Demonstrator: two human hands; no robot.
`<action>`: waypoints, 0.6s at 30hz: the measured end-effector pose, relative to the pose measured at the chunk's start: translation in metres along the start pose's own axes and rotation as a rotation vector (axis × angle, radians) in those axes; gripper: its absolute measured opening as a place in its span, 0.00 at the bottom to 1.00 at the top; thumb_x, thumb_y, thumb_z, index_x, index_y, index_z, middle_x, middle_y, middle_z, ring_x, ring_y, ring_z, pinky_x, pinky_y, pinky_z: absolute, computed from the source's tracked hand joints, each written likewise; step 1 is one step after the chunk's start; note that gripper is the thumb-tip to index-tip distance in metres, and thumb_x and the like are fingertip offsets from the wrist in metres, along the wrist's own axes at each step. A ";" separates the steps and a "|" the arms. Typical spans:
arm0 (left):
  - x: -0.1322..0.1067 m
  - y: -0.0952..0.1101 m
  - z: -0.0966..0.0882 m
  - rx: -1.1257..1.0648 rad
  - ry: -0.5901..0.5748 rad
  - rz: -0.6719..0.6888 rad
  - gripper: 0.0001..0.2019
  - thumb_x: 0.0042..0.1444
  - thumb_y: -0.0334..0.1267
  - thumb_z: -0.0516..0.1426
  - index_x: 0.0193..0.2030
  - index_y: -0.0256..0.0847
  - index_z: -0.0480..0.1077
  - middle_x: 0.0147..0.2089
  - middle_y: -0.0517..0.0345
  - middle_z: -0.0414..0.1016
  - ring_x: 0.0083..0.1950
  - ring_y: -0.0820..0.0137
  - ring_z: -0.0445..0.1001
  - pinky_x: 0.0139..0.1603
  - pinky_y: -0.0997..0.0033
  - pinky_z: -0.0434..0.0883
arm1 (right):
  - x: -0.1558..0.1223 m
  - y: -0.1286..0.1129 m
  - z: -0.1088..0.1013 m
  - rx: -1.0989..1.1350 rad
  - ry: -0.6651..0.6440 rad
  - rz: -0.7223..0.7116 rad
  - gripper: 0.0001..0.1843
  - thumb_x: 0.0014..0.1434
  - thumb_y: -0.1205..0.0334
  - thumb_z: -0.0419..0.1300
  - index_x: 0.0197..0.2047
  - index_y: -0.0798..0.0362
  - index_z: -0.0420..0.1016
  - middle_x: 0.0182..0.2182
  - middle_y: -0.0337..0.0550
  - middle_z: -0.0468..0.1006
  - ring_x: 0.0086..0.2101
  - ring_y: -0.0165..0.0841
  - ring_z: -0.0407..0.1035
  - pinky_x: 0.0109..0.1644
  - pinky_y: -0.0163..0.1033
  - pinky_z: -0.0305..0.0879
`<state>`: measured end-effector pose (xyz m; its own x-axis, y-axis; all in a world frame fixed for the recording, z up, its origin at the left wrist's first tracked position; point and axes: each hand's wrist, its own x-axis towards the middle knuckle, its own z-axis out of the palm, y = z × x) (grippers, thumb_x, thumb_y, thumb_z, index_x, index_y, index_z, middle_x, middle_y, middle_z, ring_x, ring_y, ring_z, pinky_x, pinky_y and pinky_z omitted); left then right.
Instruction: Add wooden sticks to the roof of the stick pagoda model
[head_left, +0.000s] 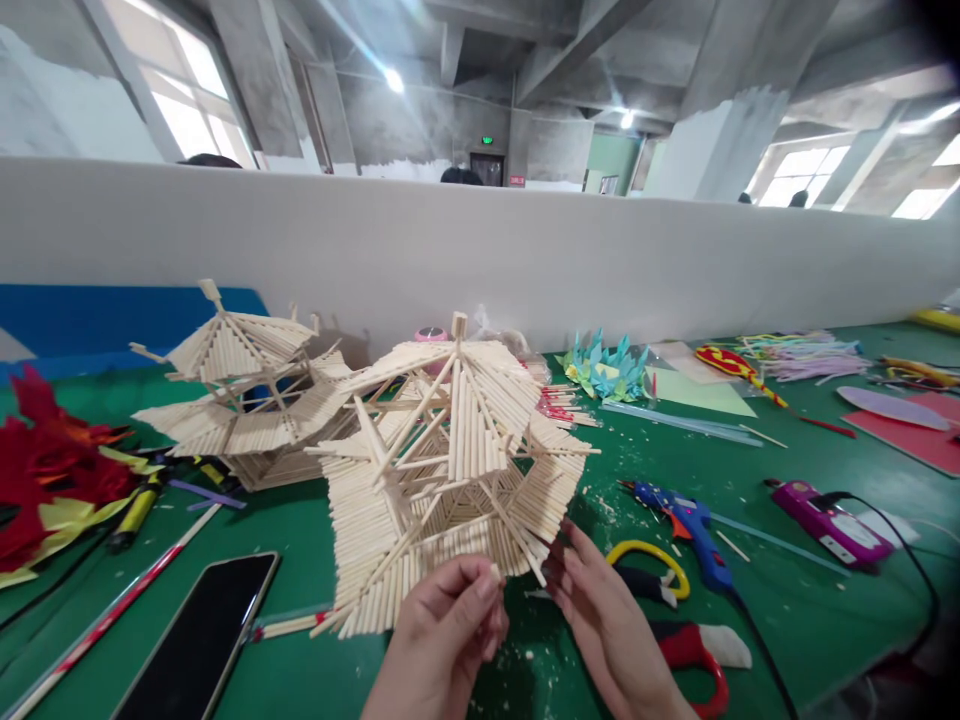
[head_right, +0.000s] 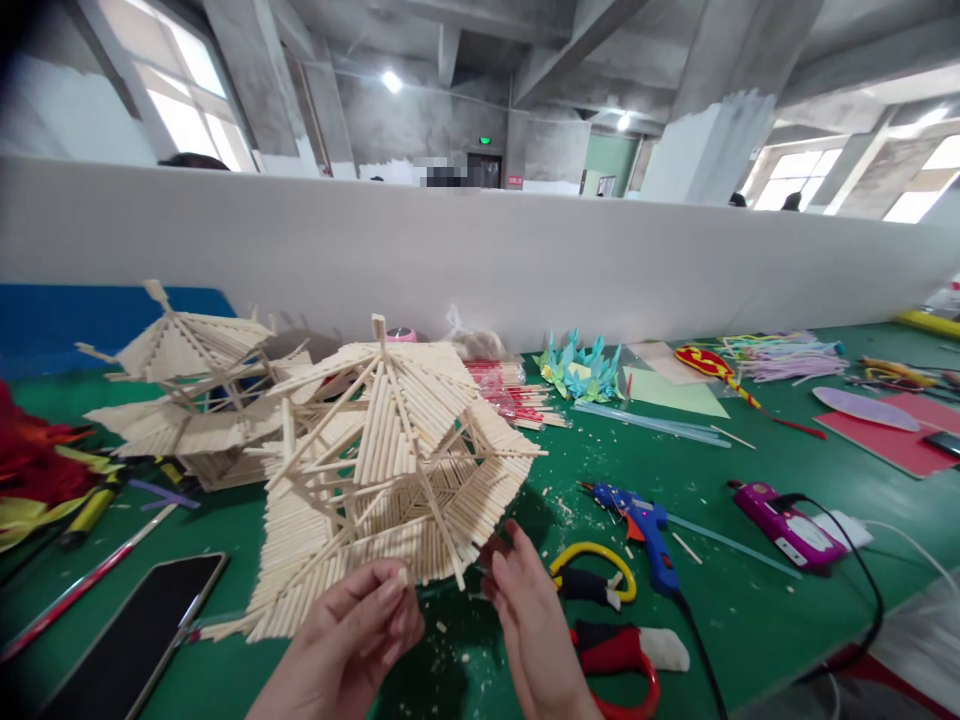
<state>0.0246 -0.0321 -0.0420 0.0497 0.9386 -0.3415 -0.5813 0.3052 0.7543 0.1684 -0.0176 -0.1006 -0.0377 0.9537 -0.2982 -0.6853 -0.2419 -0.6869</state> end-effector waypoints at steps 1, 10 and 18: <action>0.000 0.001 0.000 -0.029 -0.009 -0.021 0.09 0.38 0.38 0.66 0.24 0.36 0.72 0.17 0.65 0.65 0.20 0.80 0.60 0.23 0.80 0.57 | -0.002 0.003 0.004 0.026 -0.058 0.007 0.21 0.52 0.59 0.62 0.51 0.48 0.67 0.47 0.42 0.74 0.49 0.36 0.65 0.52 0.43 0.55; 0.001 0.004 -0.004 -0.090 -0.029 -0.044 0.08 0.40 0.36 0.65 0.21 0.36 0.71 0.17 0.64 0.64 0.20 0.80 0.57 0.22 0.80 0.56 | -0.010 0.015 0.012 0.125 -0.141 0.044 0.14 0.49 0.58 0.64 0.42 0.45 0.76 0.44 0.40 0.77 0.44 0.35 0.68 0.46 0.40 0.61; -0.002 0.013 -0.014 0.012 0.143 0.024 0.11 0.32 0.39 0.68 0.24 0.38 0.74 0.18 0.65 0.66 0.23 0.78 0.62 0.25 0.80 0.62 | -0.014 0.036 0.012 0.085 -0.050 0.033 0.19 0.42 0.53 0.68 0.39 0.49 0.77 0.41 0.46 0.78 0.43 0.41 0.70 0.44 0.44 0.64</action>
<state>0.0056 -0.0324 -0.0388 -0.0812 0.9132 -0.3994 -0.5714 0.2857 0.7694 0.1357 -0.0379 -0.1137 -0.0960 0.9538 -0.2848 -0.7424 -0.2592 -0.6178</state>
